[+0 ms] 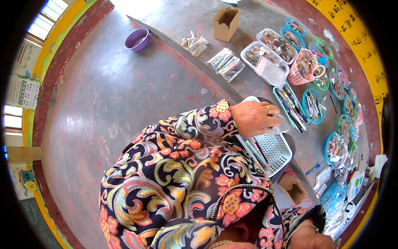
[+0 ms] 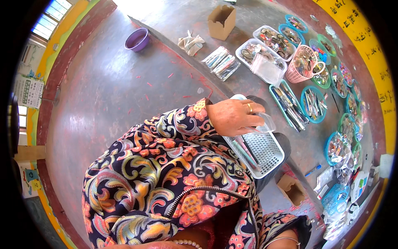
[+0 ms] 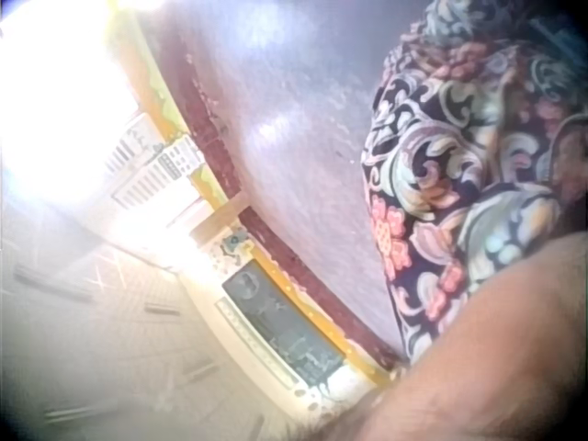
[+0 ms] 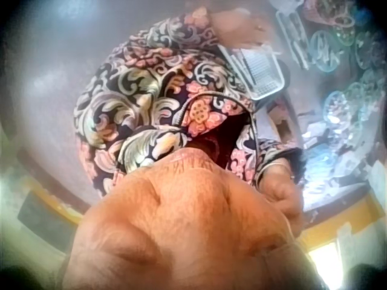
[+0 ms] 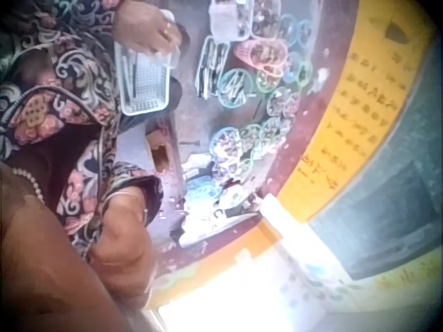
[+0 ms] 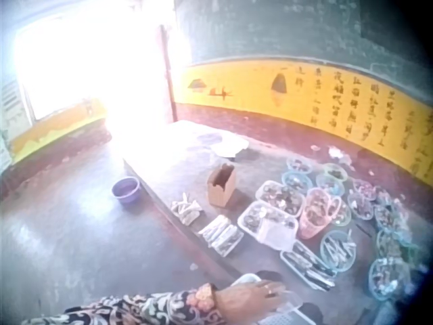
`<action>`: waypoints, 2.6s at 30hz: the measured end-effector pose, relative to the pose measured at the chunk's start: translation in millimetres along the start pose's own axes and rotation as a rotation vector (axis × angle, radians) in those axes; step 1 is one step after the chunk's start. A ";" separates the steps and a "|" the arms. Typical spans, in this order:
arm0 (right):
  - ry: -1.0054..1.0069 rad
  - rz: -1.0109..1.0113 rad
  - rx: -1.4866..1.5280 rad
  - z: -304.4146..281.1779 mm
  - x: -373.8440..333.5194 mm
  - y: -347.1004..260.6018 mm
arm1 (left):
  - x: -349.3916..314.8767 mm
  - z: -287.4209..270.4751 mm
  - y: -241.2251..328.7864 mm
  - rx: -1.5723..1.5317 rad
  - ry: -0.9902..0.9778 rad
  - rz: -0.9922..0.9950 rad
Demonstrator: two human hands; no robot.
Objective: The person sits at a table and organizes various stationery items. They pick up pens and markers from a white plastic basket, inspect them, and place them into a clear plastic container. The person also handles small plastic bags and other items on the table.
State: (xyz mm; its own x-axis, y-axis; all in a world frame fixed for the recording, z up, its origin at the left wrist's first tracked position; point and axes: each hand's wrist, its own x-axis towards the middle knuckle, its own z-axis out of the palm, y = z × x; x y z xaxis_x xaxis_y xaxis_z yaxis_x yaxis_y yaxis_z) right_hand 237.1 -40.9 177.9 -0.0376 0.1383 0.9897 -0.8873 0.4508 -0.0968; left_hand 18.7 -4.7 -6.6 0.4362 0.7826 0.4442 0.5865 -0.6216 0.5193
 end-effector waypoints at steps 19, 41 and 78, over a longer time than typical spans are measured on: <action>0.120 -0.136 -0.087 -3.7 -14.2 -20.9 | 2.4 0.5 -0.1 0.013 -0.024 0.005; -0.142 0.613 -0.567 -43.1 -70.0 -5.9 | 8.1 -2.3 -2.4 -0.015 0.000 0.029; 0.449 0.924 -0.908 -75.7 -117.1 -4.0 | 6.3 -4.8 3.3 0.028 -0.052 -0.026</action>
State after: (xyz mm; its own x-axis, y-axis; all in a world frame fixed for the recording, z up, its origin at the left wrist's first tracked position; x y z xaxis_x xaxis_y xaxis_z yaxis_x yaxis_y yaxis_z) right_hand 279.9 7.8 54.4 -0.1409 0.8939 0.4256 -0.0038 0.4294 -0.9031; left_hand 20.2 -1.9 1.4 0.4549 0.7999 0.3914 0.6170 -0.6000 0.5092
